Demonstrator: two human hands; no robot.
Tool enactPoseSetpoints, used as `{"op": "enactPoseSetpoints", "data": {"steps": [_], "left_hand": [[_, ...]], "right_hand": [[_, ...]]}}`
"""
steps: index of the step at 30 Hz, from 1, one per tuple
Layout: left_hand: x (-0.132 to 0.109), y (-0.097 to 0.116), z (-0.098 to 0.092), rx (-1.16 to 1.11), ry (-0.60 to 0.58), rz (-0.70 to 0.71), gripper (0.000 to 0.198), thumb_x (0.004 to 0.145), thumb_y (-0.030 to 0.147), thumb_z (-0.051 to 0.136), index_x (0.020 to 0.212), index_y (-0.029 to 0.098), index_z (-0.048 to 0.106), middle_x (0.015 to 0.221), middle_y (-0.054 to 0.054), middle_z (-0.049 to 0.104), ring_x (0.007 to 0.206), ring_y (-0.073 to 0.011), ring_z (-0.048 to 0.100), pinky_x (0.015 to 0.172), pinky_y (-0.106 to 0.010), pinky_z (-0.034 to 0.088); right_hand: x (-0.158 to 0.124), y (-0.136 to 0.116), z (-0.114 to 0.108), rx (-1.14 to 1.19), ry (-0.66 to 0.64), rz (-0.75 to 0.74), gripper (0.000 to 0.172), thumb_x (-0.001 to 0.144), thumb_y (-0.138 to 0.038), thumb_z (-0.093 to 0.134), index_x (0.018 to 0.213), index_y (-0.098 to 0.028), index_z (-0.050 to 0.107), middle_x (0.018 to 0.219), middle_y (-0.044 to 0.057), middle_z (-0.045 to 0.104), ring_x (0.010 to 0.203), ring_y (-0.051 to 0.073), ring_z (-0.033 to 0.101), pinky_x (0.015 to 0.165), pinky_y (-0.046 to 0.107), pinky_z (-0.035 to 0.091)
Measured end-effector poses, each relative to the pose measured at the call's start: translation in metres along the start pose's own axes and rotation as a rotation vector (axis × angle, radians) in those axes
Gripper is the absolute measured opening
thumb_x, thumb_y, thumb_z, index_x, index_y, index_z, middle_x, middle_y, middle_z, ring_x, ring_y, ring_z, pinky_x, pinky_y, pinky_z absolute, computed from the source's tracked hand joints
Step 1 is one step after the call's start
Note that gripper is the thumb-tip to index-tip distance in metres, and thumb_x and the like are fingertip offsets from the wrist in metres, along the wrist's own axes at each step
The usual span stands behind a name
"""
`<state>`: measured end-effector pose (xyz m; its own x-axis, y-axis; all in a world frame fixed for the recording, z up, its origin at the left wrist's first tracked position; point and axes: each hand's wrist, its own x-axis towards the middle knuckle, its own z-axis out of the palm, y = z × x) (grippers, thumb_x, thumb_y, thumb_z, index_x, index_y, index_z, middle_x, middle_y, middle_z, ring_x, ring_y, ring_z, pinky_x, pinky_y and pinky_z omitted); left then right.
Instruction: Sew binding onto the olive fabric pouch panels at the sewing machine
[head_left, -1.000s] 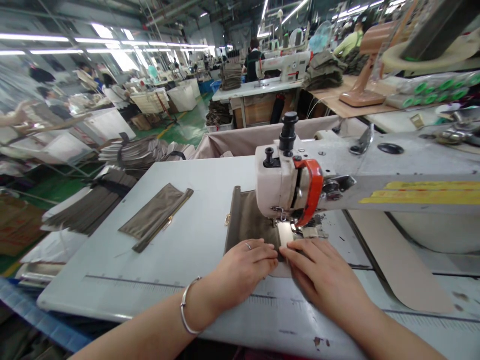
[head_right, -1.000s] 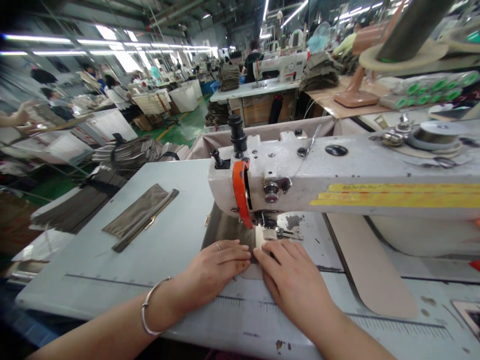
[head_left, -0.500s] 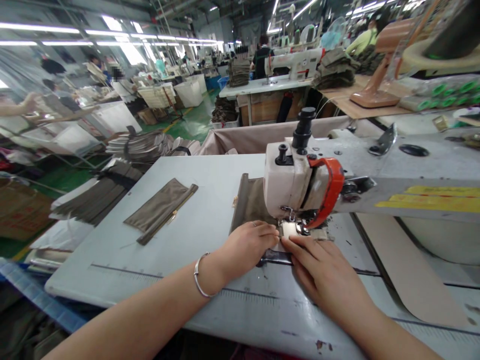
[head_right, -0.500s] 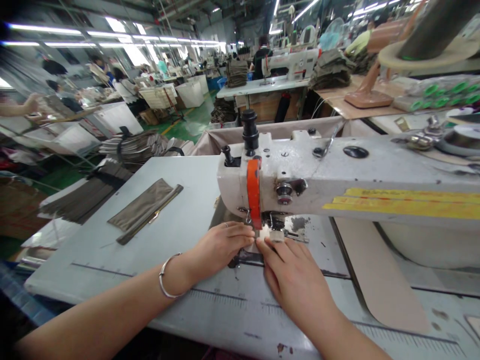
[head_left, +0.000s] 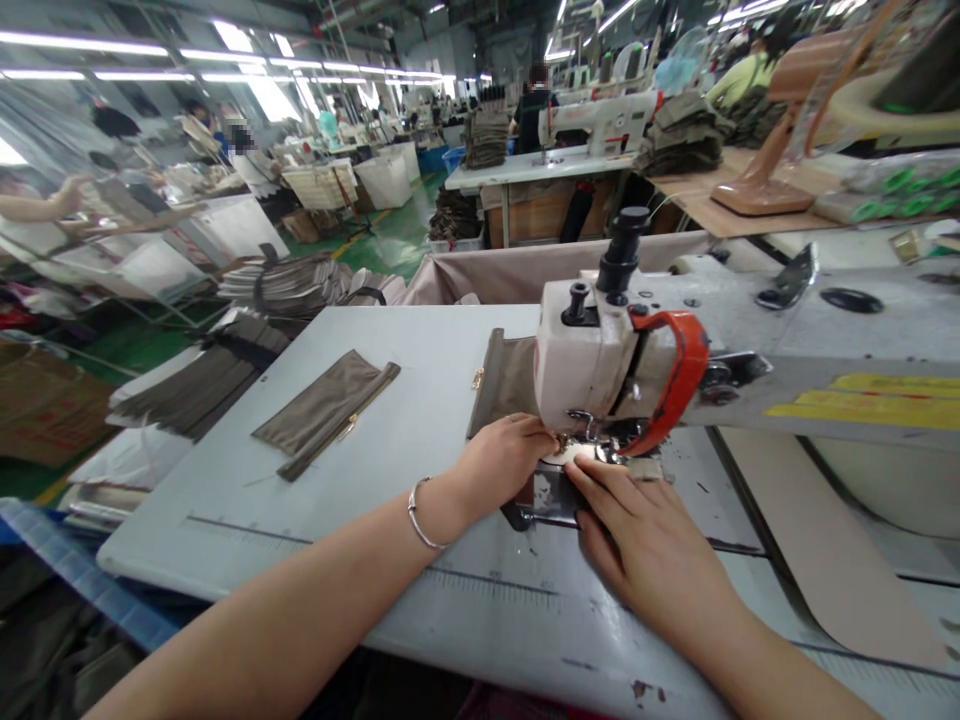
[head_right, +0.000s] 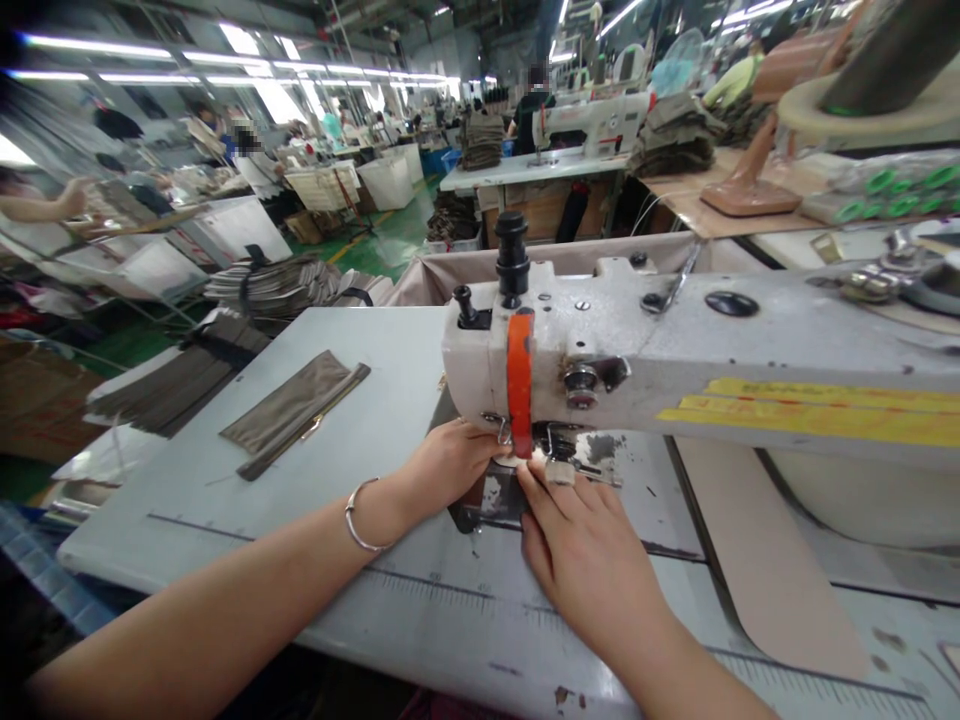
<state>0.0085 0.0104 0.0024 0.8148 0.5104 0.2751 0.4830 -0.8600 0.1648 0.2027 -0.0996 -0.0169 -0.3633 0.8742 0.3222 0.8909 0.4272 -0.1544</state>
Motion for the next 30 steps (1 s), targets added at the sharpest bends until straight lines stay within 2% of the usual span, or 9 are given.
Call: {"op": "enactPoseSetpoints", "data": {"steps": [6, 12, 21, 27, 30], "left_hand": [[-0.001, -0.001, 0.005, -0.012, 0.072, -0.059, 0.019, 0.094, 0.014, 0.052, 0.099, 0.019, 0.069, 0.102, -0.003, 0.071, 0.098, -0.0172, 0.064, 0.092, -0.030, 0.052], [0.000, -0.002, 0.005, -0.006, 0.040, -0.072, 0.023, 0.092, 0.011, 0.051, 0.104, 0.020, 0.069, 0.106, -0.003, 0.070, 0.101, -0.0184, 0.064, 0.093, -0.033, 0.052], [-0.005, -0.004, 0.004, -0.061, 0.073, -0.008, 0.019, 0.093, 0.012, 0.051, 0.100, 0.018, 0.068, 0.108, -0.003, 0.070, 0.103, -0.0164, 0.063, 0.095, -0.031, 0.051], [-0.003, -0.012, 0.001, 0.069, 0.003, 0.072, 0.027, 0.092, 0.011, 0.052, 0.117, 0.017, 0.061, 0.116, -0.006, 0.065, 0.110, -0.0188, 0.060, 0.100, -0.033, 0.047], [0.003, -0.021, -0.001, 0.130, -0.020, 0.090, 0.022, 0.091, 0.010, 0.054, 0.110, 0.017, 0.063, 0.107, -0.007, 0.066, 0.101, -0.0193, 0.062, 0.092, -0.033, 0.050]], "right_hand": [[0.001, -0.001, -0.001, 0.001, -0.009, 0.006, 0.047, 0.095, -0.028, 0.045, 0.140, -0.017, 0.045, 0.141, 0.007, 0.049, 0.115, 0.027, 0.051, 0.091, 0.044, 0.041], [0.003, -0.003, -0.002, -0.003, -0.011, 0.006, 0.047, 0.094, -0.026, 0.047, 0.140, -0.017, 0.045, 0.138, 0.009, 0.052, 0.110, 0.027, 0.052, 0.090, 0.045, 0.042], [0.001, -0.004, -0.002, 0.041, 0.037, -0.022, 0.041, 0.094, -0.024, 0.047, 0.134, -0.017, 0.051, 0.130, 0.010, 0.057, 0.108, 0.026, 0.053, 0.090, 0.045, 0.043], [0.002, -0.003, -0.001, 0.081, 0.043, -0.001, 0.039, 0.093, -0.022, 0.047, 0.131, -0.018, 0.053, 0.130, 0.010, 0.057, 0.111, 0.025, 0.052, 0.093, 0.046, 0.044], [0.001, -0.003, 0.000, 0.086, 0.065, 0.006, 0.038, 0.093, -0.022, 0.048, 0.130, -0.018, 0.054, 0.129, 0.011, 0.057, 0.113, 0.025, 0.052, 0.095, 0.047, 0.044]]}}
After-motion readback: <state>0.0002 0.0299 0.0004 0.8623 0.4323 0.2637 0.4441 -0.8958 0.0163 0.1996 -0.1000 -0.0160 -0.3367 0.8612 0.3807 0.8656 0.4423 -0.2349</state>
